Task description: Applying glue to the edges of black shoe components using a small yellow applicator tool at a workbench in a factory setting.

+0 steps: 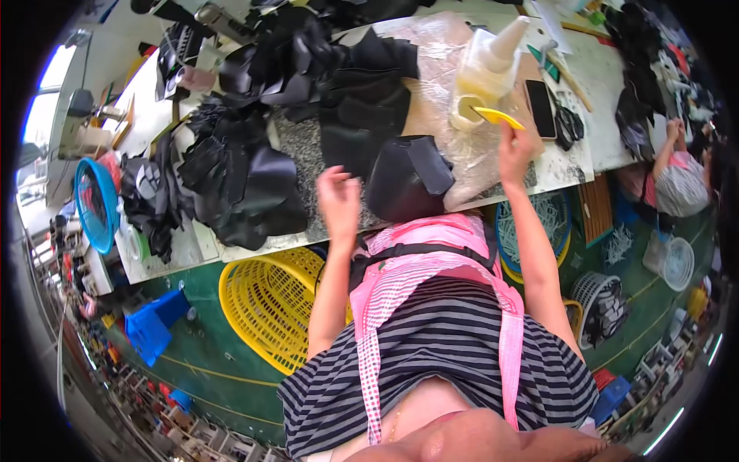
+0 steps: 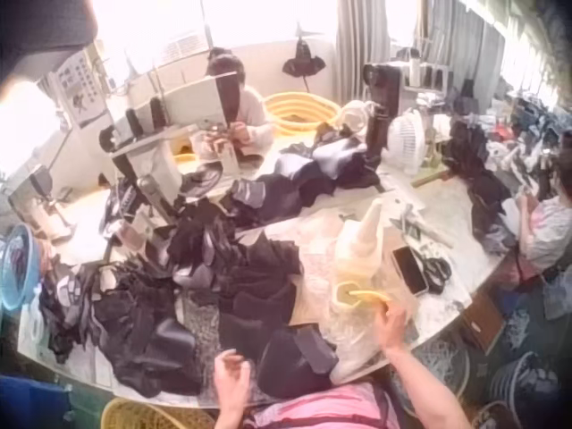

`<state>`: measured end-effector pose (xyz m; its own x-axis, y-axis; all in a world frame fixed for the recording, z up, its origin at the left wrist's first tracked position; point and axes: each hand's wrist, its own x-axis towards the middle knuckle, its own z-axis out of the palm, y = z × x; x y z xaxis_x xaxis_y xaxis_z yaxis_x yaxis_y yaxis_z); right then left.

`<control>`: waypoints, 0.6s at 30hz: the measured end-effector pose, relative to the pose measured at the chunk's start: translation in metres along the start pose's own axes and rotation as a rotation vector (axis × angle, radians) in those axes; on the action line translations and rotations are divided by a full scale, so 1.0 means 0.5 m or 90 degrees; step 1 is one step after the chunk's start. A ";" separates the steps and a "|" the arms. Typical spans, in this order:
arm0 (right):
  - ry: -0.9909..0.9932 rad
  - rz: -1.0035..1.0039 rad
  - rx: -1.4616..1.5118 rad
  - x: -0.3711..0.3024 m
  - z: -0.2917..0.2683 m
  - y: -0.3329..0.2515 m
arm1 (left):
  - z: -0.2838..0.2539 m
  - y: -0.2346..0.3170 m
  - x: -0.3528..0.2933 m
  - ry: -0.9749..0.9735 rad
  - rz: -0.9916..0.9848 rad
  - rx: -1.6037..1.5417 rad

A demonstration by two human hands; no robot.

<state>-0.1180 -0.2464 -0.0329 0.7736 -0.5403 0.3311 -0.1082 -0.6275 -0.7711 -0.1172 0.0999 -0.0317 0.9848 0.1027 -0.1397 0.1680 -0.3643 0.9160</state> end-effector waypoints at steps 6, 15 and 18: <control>0.043 0.071 0.068 0.013 0.023 0.035 | 0.243 0.076 -0.025 -0.134 -0.047 0.143; 0.071 0.260 0.303 -0.034 -0.020 0.088 | 0.226 -0.026 0.017 -0.233 -0.077 0.119; 0.062 0.280 0.332 -0.056 -0.037 0.083 | 0.194 -0.006 0.015 -0.257 -0.143 -0.042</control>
<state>-0.1557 -0.2675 -0.0641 0.6643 -0.7462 -0.0437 -0.0651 0.0004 -0.9979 -0.1063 0.0121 -0.0717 0.8644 -0.2010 -0.4609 0.3890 -0.3136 0.8662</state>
